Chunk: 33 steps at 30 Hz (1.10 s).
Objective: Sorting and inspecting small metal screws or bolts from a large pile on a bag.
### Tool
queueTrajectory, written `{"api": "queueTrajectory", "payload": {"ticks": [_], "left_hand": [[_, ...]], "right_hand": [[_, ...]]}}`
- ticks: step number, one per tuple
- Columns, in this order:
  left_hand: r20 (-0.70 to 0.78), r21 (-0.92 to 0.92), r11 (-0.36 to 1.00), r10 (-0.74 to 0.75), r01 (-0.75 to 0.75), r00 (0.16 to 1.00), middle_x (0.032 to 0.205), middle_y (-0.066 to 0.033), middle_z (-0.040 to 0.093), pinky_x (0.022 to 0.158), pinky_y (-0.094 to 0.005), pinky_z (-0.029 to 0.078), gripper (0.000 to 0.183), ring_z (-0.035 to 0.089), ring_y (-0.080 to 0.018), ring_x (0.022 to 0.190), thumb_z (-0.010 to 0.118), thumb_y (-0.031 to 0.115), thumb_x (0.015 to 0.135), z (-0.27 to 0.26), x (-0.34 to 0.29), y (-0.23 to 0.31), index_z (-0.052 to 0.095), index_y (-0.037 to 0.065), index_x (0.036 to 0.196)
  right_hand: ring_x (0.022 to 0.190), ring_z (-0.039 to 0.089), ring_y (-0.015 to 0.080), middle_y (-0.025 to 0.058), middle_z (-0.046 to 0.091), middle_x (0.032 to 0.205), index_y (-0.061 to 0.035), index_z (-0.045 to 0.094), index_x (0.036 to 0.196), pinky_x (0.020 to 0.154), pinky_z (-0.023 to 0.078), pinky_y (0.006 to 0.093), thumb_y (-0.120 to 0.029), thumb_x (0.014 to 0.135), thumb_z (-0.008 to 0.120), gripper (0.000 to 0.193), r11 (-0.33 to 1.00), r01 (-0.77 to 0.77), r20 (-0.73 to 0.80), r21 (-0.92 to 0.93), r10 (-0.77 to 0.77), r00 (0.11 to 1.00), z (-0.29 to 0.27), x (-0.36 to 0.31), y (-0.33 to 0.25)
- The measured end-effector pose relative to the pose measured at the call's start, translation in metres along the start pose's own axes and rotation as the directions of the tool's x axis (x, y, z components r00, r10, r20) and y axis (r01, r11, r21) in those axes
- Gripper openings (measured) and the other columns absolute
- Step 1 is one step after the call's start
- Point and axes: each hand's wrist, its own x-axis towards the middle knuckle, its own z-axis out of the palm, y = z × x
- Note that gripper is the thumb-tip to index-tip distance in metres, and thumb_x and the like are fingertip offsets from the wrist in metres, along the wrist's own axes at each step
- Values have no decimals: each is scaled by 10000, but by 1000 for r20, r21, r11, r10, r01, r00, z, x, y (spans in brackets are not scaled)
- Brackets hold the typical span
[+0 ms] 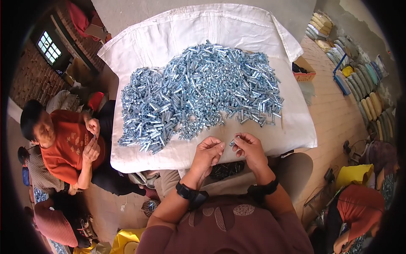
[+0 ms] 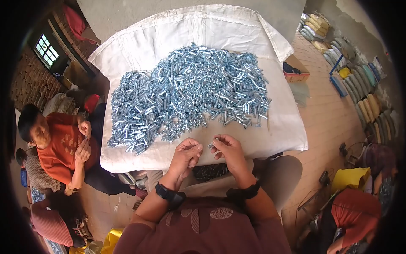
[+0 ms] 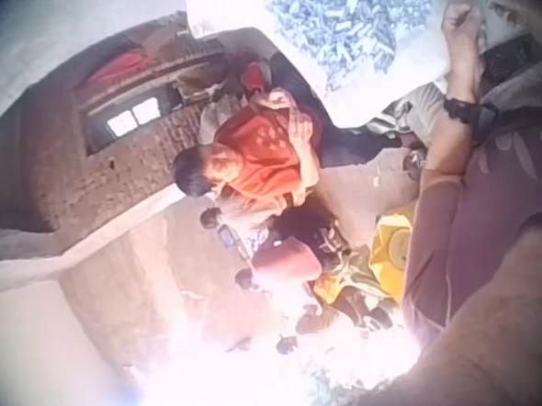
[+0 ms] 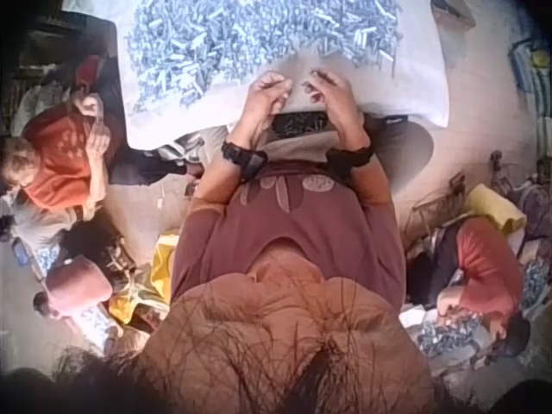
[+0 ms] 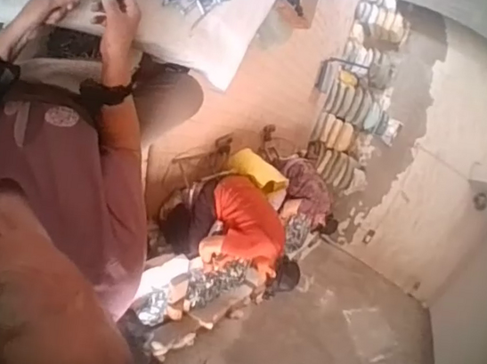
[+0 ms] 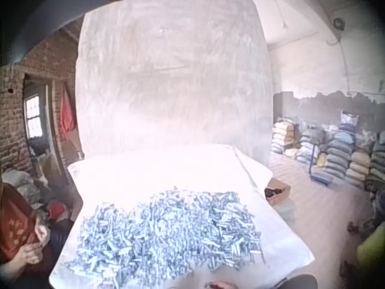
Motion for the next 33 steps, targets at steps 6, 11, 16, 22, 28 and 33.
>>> {"api": "queueTrajectory", "payload": {"ticks": [6,11,16,22,28,33], "left_hand": [[-40,18,1000,-6,6,999,758,-62,601,366,-164,257,92,391,-38,460,583,58,864,11,-14,2,598,16,945],[0,78,996,35,-35,999,828,-82,628,386,-167,317,111,438,-55,490,561,25,864,11,-18,0,593,4,969],[32,63,988,142,-144,989,807,-79,629,384,-177,321,105,440,-58,483,558,4,861,7,-20,-3,578,-15,963],[52,68,984,160,-163,986,773,-68,615,393,-183,325,87,437,-60,473,562,8,862,2,-23,-6,572,-7,948],[74,111,970,208,-215,975,754,-62,605,393,-185,325,68,428,-55,462,564,12,864,-1,-24,-10,568,-1,931],[65,79,982,169,-173,984,736,-72,609,383,-180,324,66,425,-53,448,567,4,860,-1,-26,-8,576,8,925]], "right_hand": [[630,575,83,19,596,744,-34,590,950,488,429,193,-157,851,625,161,999,52,-50,-4,-52,997,4,-8,3],[662,574,86,22,604,764,-28,594,920,511,439,203,-183,847,634,176,999,48,-39,-11,-48,998,11,-16,1],[662,583,85,34,621,780,-32,588,920,511,452,205,-195,859,626,178,998,10,16,60,-11,1000,14,-18,3],[618,574,80,33,616,746,-42,576,869,481,439,201,-203,859,627,170,992,-31,13,122,29,999,15,-22,8],[543,528,71,19,584,690,-51,563,809,464,419,196,-205,852,634,175,997,75,-8,1,-75,997,19,-25,9],[514,502,71,15,558,655,-50,549,788,453,401,196,-183,847,636,169,998,59,33,-18,-58,998,17,-25,7]]}}
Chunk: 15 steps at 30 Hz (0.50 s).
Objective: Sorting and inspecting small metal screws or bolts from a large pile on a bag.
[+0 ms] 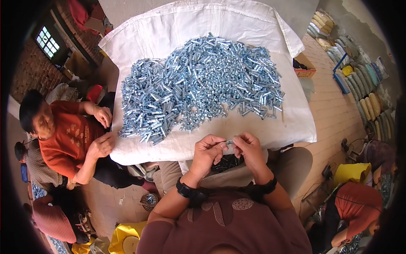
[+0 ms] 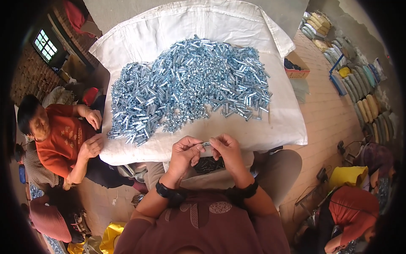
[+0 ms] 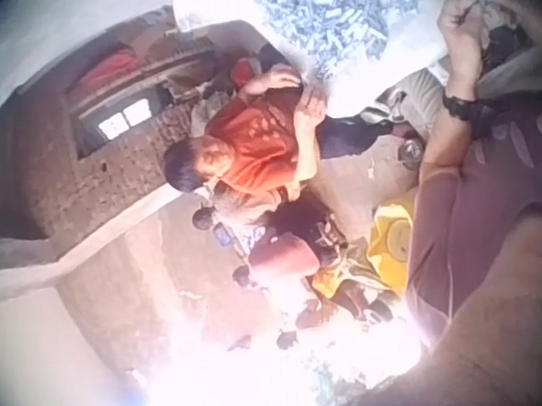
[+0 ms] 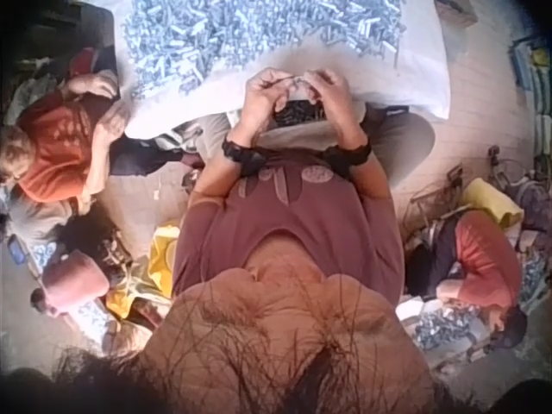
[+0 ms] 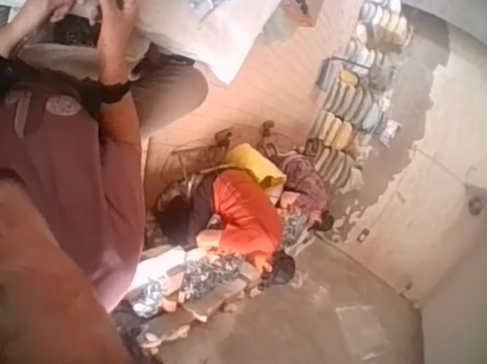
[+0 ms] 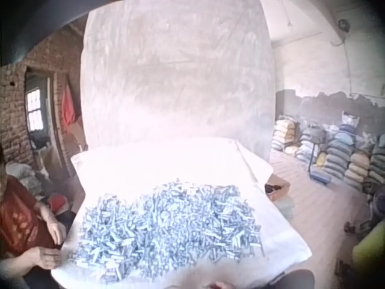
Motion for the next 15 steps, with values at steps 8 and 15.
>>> {"api": "queueTrajectory", "payload": {"ticks": [8,15], "left_hand": [[45,165,981,93,-99,995,752,-55,612,403,-179,335,85,438,-44,466,557,-16,861,2,-3,-2,566,7,942],[133,-5,999,-51,52,990,779,-50,600,383,-174,288,118,397,-32,453,592,-12,833,0,-2,3,559,13,943]], "right_hand": [[499,480,71,15,545,642,-52,540,781,438,365,197,-187,852,630,177,999,-6,-6,-48,6,1000,-2,-3,-6],[513,440,57,-12,510,644,-84,537,797,443,317,200,-242,863,624,193,933,-283,278,222,218,936,-13,-2,1]]}}
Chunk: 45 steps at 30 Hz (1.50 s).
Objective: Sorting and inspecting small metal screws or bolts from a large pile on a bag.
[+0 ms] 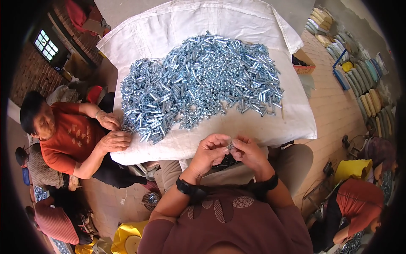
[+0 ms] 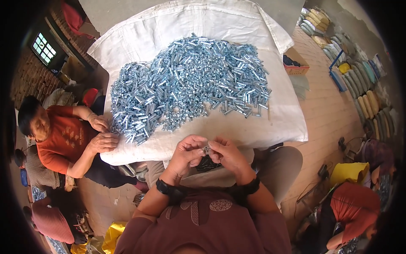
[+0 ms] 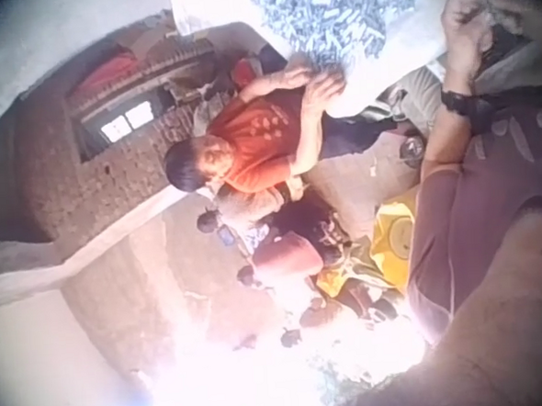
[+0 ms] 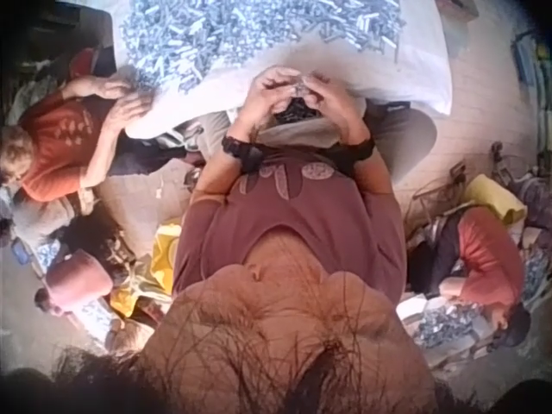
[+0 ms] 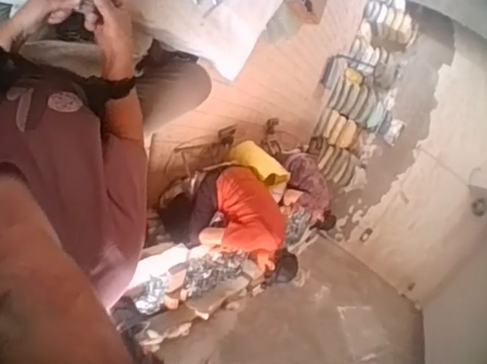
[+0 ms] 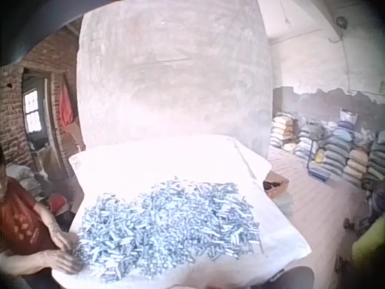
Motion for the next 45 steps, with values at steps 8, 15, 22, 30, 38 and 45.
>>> {"api": "queueTrajectory", "payload": {"ticks": [8,15,22,30,38,45], "left_hand": [[97,-203,978,-32,51,995,745,-47,602,367,-164,243,146,376,-15,455,604,-11,821,-21,6,-14,588,47,954],[120,486,825,-391,289,913,713,-46,630,474,-188,379,158,515,-62,554,656,61,801,-39,13,31,640,29,955],[209,970,5,499,-244,841,817,-138,610,592,-375,498,169,606,-304,637,620,50,758,-25,99,-7,606,24,924],[185,981,-136,411,-141,893,827,-154,581,558,-385,505,143,611,-331,652,576,48,740,-26,118,-21,560,30,880],[-114,485,857,261,-176,959,762,-53,612,419,-203,347,73,487,-93,499,568,13,824,-32,78,-6,570,57,882],[-157,-79,994,-90,78,984,781,-56,599,377,-172,253,105,361,-33,474,559,26,857,-7,27,13,567,56,958]], "right_hand": [[530,429,45,-28,494,640,-86,537,803,458,309,191,-249,889,589,192,997,-55,101,56,49,994,1,10,10],[629,561,161,35,576,703,-63,615,844,576,442,313,-234,845,607,171,301,304,131,-904,-482,867,-21,38,-17],[856,555,235,55,553,836,-78,645,855,645,484,365,-64,726,560,155,-503,53,380,-863,-576,724,-37,111,-49],[842,532,225,45,534,817,-64,615,770,683,465,320,-63,690,544,107,-638,221,593,-737,-456,664,-36,115,-59],[731,564,215,48,577,818,-47,638,858,614,449,286,-79,794,585,90,-226,276,356,-934,-634,686,-5,74,-50],[608,516,46,-3,578,731,-16,625,976,506,408,178,-151,887,575,169,745,233,-126,-625,-391,912,6,23,-22]]}}
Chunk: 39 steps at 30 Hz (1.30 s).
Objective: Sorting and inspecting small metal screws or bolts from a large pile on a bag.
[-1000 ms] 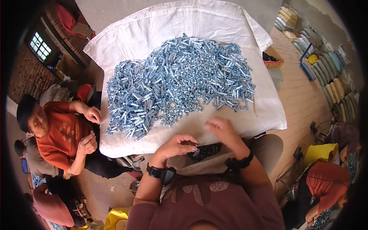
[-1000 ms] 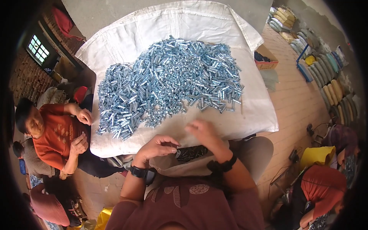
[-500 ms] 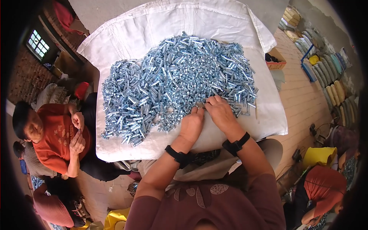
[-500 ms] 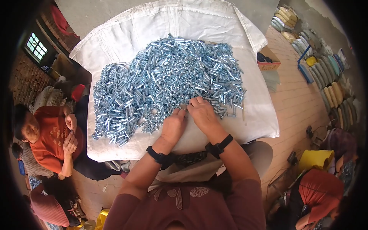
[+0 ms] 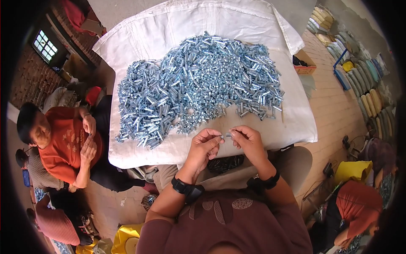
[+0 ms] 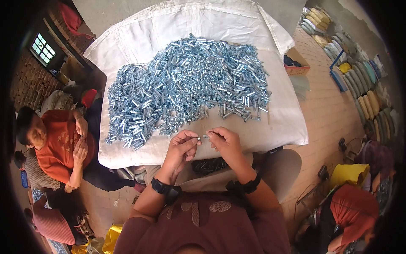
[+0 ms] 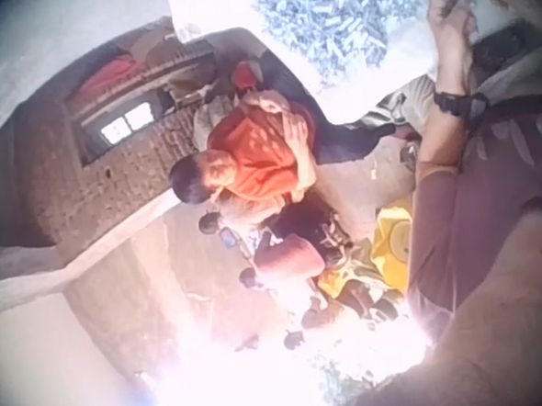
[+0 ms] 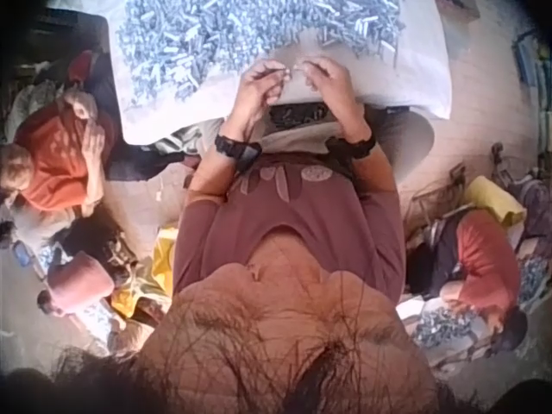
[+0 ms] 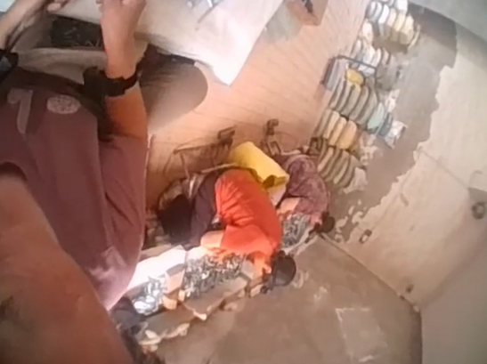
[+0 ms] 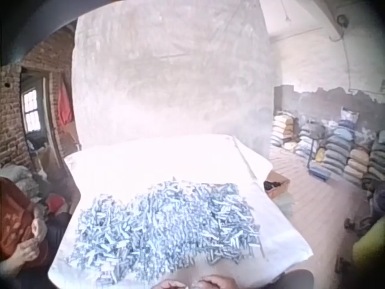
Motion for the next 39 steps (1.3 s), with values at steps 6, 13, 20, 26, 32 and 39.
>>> {"api": "queueTrajectory", "payload": {"ticks": [6,13,20,26,32,39], "left_hand": [[31,1,999,54,-54,998,793,-53,598,387,-168,281,111,383,-39,482,547,34,872,9,-16,-8,564,37,982],[75,125,982,129,-138,989,772,-44,591,395,-174,303,116,410,-42,479,552,15,868,10,-24,-11,567,19,983],[171,227,958,140,-177,975,752,-46,591,387,-184,296,129,400,-35,461,563,-20,852,6,-26,-13,571,10,977],[270,19,998,-58,55,961,734,-66,596,370,-178,235,150,369,-33,436,591,-19,828,2,-24,-12,581,22,972],[311,-49,997,-40,58,949,715,-75,597,370,-170,225,155,360,-25,435,603,-2,824,-14,-17,-24,593,38,974],[220,616,788,-159,-11,962,722,-25,617,449,-170,341,112,462,-28,524,611,70,848,-19,-3,7,645,32,947]], "right_hand": [[527,495,55,13,570,678,-7,611,923,472,397,187,-174,887,579,173,985,-84,-12,148,87,996,6,-19,-6],[476,466,60,10,547,643,-31,602,877,414,361,193,-197,883,586,167,954,-135,24,268,134,991,3,-26,-4],[458,436,46,6,522,617,-36,570,803,391,320,189,-206,871,606,187,878,-315,150,361,279,949,-6,-27,-12],[451,398,43,0,490,602,-40,556,814,391,291,190,-199,894,566,179,900,-334,272,282,259,927,-7,-30,-7],[470,421,52,0,502,622,-26,575,830,411,310,193,-201,906,546,194,899,-345,329,268,251,910,-1,-27,-3],[729,594,238,76,602,778,-24,616,917,639,476,374,-128,819,573,149,518,304,-3,-799,-510,860,-42,30,19]]}}
